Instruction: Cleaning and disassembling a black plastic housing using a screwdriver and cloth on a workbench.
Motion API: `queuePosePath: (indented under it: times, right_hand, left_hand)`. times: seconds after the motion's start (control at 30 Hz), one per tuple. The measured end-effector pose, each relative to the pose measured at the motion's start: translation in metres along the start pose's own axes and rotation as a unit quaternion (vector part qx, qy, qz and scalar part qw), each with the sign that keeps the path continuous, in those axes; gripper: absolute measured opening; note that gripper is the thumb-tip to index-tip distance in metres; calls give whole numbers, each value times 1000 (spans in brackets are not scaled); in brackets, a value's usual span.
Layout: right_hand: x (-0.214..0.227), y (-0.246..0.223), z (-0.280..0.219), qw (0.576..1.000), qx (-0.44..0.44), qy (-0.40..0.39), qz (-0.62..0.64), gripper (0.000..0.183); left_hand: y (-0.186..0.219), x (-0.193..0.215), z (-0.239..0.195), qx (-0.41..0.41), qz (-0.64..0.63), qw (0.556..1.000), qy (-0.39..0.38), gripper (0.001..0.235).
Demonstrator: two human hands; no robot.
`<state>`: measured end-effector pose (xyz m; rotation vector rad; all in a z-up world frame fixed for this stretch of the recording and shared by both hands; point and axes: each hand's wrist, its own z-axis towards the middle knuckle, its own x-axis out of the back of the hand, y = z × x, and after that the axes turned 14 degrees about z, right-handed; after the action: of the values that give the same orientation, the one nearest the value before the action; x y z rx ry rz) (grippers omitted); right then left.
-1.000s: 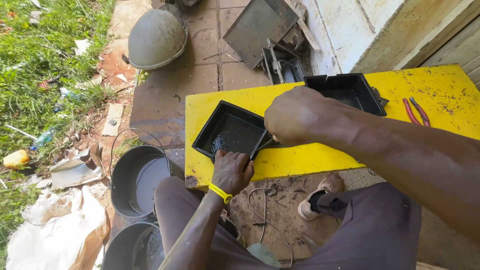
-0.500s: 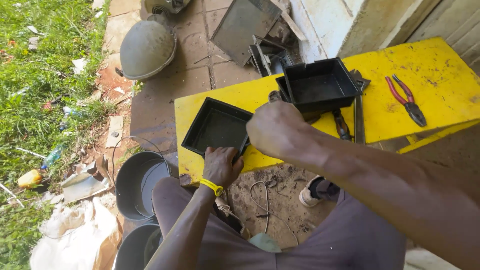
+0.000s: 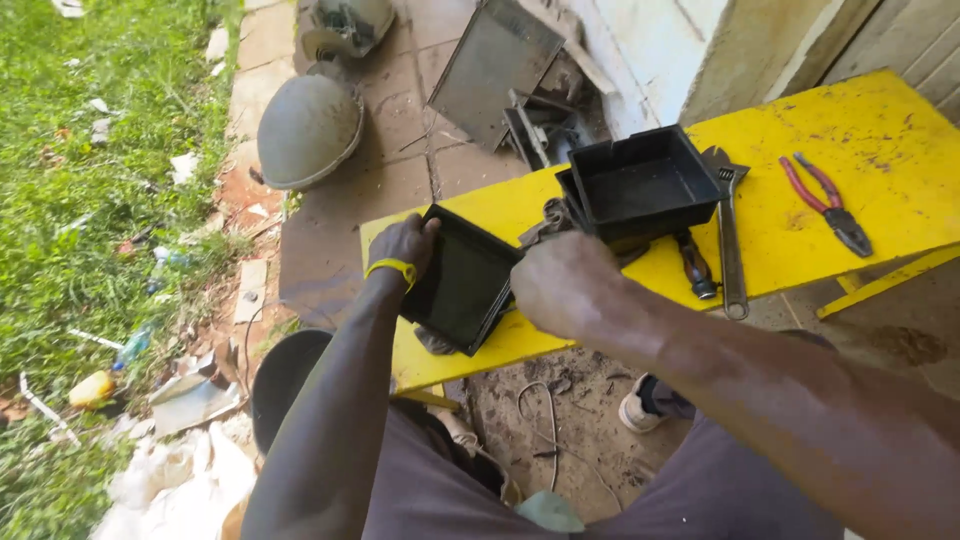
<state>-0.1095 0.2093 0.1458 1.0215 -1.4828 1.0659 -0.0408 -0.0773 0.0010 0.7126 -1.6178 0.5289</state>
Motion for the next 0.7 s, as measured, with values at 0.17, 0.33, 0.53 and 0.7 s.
queuePosePath:
  times: [0.17,0.33,0.53,0.7]
  right_hand:
    - [-35,16,-8,999,36,13,17,27]
    - [-33,17,-51,998,-27,-18,61,30]
    - [-44,24,-78,991,-72,-34,110,33]
    - [-69,28,-99,984,-87,-9,153,32]
  left_hand:
    - [-7,-11,-7,26,-11,998,-47,57]
    - [-7,-12,-1,12,-17,997,-68,54]
    - [-2,-4,-8,1,-24,998,-58,50]
    - [5,-5,-20,14,-21,998,-56,46]
